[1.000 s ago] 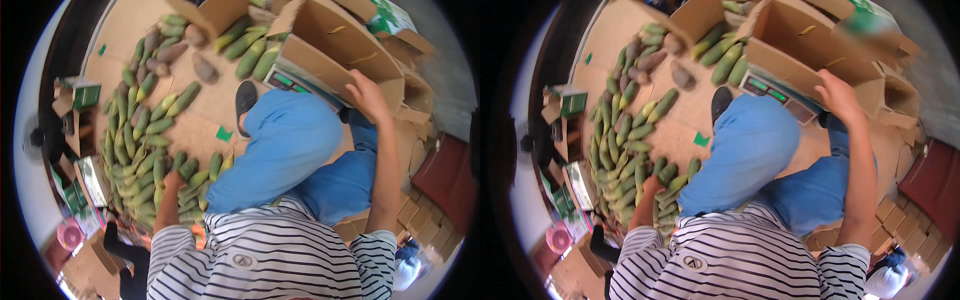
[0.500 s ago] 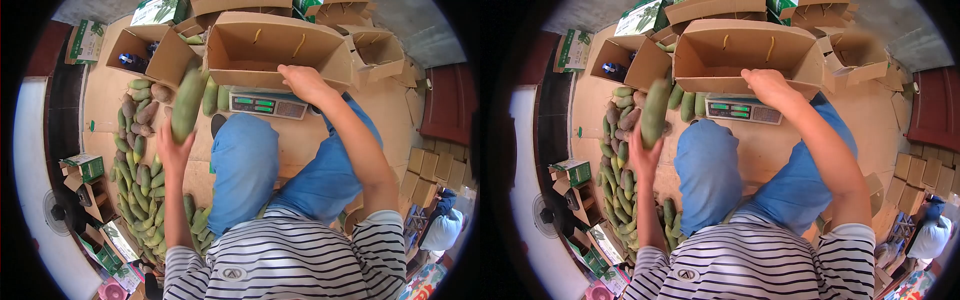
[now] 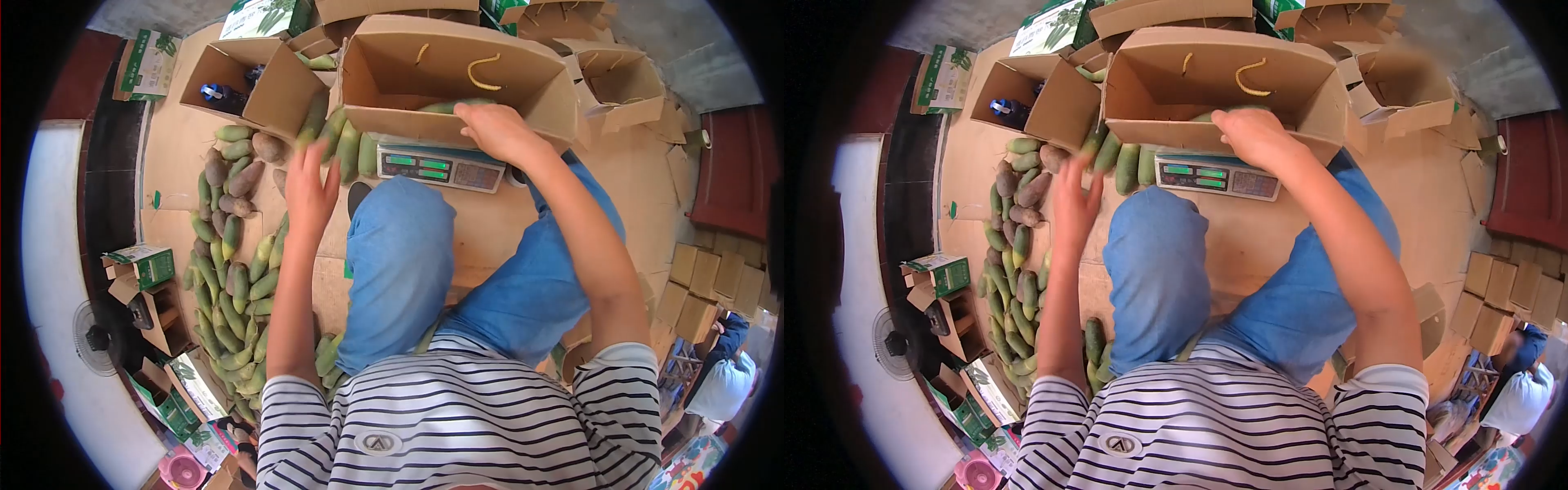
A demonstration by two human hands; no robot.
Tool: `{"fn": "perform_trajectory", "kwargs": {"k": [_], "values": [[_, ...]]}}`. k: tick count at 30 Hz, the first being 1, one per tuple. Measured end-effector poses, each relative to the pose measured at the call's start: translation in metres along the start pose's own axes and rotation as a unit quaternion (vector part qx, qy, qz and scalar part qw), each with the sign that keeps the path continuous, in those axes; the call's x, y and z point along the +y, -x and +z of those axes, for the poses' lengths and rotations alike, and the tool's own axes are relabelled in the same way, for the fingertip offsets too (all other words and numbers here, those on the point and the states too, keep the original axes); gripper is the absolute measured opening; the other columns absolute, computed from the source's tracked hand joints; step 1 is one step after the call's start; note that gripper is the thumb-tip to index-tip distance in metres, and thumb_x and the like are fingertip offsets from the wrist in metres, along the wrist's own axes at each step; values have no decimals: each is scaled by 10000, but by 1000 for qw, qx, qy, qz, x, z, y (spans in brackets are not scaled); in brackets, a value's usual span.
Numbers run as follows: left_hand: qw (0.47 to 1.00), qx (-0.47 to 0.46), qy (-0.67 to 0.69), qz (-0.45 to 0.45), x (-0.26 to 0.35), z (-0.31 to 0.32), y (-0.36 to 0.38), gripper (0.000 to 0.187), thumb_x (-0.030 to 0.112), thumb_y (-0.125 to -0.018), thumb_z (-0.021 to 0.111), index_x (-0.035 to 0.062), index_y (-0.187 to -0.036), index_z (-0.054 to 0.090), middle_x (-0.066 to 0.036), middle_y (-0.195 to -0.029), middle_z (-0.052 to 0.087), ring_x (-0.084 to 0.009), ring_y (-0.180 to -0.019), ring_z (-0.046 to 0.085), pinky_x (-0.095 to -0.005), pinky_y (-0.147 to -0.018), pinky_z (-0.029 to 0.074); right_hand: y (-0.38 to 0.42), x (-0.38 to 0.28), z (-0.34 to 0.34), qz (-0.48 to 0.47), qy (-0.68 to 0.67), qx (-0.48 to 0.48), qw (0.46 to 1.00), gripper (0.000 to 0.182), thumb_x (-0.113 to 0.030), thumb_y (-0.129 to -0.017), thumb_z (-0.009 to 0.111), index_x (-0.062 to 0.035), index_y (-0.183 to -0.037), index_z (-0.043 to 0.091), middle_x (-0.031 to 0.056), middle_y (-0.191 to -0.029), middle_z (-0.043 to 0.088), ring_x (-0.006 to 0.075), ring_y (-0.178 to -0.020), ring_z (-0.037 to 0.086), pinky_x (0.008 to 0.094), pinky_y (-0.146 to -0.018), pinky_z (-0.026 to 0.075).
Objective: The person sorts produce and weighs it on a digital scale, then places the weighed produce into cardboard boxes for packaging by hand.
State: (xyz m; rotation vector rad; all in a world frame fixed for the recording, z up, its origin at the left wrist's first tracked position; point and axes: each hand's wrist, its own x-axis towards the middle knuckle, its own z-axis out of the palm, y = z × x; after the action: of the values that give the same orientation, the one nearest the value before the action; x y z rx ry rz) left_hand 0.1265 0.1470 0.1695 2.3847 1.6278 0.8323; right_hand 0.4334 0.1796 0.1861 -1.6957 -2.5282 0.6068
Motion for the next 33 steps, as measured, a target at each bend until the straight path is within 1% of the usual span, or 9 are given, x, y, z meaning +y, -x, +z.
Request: {"fn": "perform_trajectory", "kwargs": {"k": [3,7,9,14,17,20,26,30,33], "values": [[972,-182,-83,-121,-68,21,135,363,133,-760,653,26,-1081,523,-200,-970,556,-382,-887,549,-450,-745,455,2,-4,-4,9,-20,-17,1000,118,-109,-851,459,5,-870,483,203,-872,612,376,-878,592,442,-729,469],[785,-538,-200,-231,-117,39,359,479,364,-735,674,101,-1117,555,-172,-1013,581,-332,-988,557,-458,-824,465,0,-1,-2,-1,-30,-12,999,118,-104,-851,490,11,-865,467,203,-866,598,385,-885,578,454,-730,457],[693,-588,-165,-385,-93,7,405,478,379,-736,673,131,-1130,564,-136,-1127,569,-331,-1102,525,-470,-906,431,0,-1,-3,-12,-13,-4,1000,123,-98,-847,519,10,-866,462,203,-862,591,388,-877,570,459,-726,451],[614,-585,-234,-475,-98,-44,510,609,358,-661,763,69,-1144,529,-154,-1151,575,-320,-1098,556,-422,-885,469,-1,-4,-1,-21,-19,11,1000,150,-88,-836,566,5,-874,454,206,-853,582,391,-858,557,473,-717,438],[637,-550,-153,-518,-122,-45,543,757,370,-587,815,14,-1166,480,-175,-1154,575,-287,-1051,589,-379,-856,489,-3,-7,-3,-11,-11,1,1000,151,-93,-838,562,3,-876,452,203,-855,583,389,-863,556,473,-717,437],[639,-506,-135,-564,-105,-50,509,694,413,-556,819,-26,-1034,574,-183,-1014,642,-253,-957,632,-367,-827,492,-1,-9,-2,-4,-8,-4,1000,151,-93,-836,564,2,-873,452,203,-856,584,388,-870,555,472,-717,437],[545,-664,-41,-510,-97,-53,429,544,570,-571,725,55,-745,707,-96,-736,686,-243,-797,668,-341,-736,499,-1,-5,-2,-18,-11,6,1000,149,-93,-833,567,0,-867,455,197,-856,588,382,-868,563,468,-721,444],[601,-675,-169,-394,-102,-49,327,599,600,-583,686,66,-851,714,-114,-773,684,-249,-820,666,-330,-742,502,-1,-4,0,-11,-13,-3,1000,151,-105,-831,570,-2,-861,463,195,-857,594,381,-874,568,464,-727,451],[712,-556,-159,-397,-80,-82,221,585,560,-606,706,9,-803,679,-178,-790,663,-274,-797,660,-373,-715,499,-1,-3,-1,-17,0,-5,1000,144,-106,-833,565,-1,-858,470,200,-858,597,379,-872,573,462,-724,455]]}}
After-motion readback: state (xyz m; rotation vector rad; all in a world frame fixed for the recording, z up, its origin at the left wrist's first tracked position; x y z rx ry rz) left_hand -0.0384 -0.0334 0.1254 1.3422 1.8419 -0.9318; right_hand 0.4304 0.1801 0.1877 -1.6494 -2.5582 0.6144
